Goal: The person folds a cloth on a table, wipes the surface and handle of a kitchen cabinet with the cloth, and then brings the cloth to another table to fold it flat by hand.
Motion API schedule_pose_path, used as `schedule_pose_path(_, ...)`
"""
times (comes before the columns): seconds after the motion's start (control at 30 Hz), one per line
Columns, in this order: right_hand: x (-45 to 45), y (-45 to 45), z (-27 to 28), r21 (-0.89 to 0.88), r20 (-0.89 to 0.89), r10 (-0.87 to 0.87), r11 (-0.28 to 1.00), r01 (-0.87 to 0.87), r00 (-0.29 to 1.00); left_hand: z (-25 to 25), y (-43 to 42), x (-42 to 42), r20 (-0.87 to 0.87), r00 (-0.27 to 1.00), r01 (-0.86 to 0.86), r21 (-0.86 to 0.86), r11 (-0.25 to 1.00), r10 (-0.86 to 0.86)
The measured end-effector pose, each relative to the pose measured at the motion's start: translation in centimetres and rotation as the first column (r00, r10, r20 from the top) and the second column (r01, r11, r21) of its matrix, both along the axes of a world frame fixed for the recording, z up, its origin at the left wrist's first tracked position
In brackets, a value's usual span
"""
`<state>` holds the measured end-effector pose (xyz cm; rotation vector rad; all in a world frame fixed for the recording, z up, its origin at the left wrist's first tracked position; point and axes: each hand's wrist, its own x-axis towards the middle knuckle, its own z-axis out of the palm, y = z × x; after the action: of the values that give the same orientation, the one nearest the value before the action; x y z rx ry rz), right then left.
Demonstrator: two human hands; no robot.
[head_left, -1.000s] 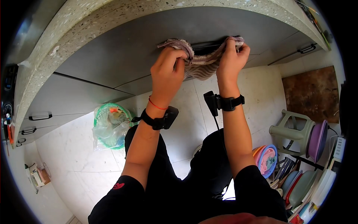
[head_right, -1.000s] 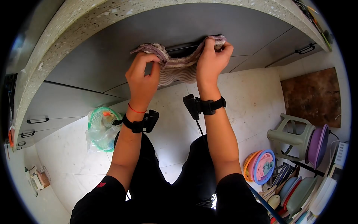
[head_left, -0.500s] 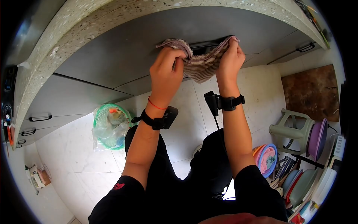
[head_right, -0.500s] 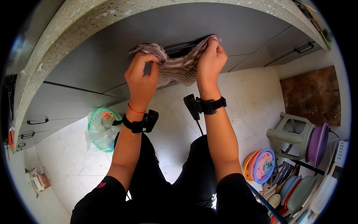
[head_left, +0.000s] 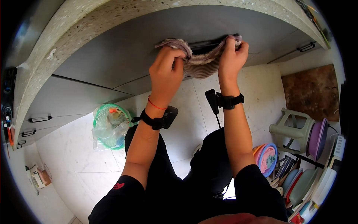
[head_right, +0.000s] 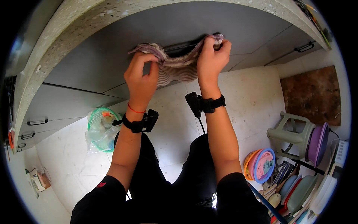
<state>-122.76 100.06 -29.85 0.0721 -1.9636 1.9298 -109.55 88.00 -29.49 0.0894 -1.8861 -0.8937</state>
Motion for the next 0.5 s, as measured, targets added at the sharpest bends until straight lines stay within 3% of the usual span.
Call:
schedule_pose_path(0.13,-0.19,0.39,0.19,0.019,0.005,0.057,0.998,-0.057,0.998,-0.2,-0.11,-0.07,0.0,1.0,0.005,0.009,1.0,-0.005)
schedule_pose_path(0.23,0.22,0.02,0.29,-0.109,0.051,0.161,0.982,-0.155,0.986,-0.16,0.03,-0.15,0.006,1.0,0.004,0.009,1.0,-0.004)
schedule_pose_path(0.5,0.29,-0.14,0.16,-0.277,0.151,0.171,0.953,-0.124,0.974,-0.09,-0.04,0.02,0.011,1.0,0.0,-0.008,1.0,0.0)
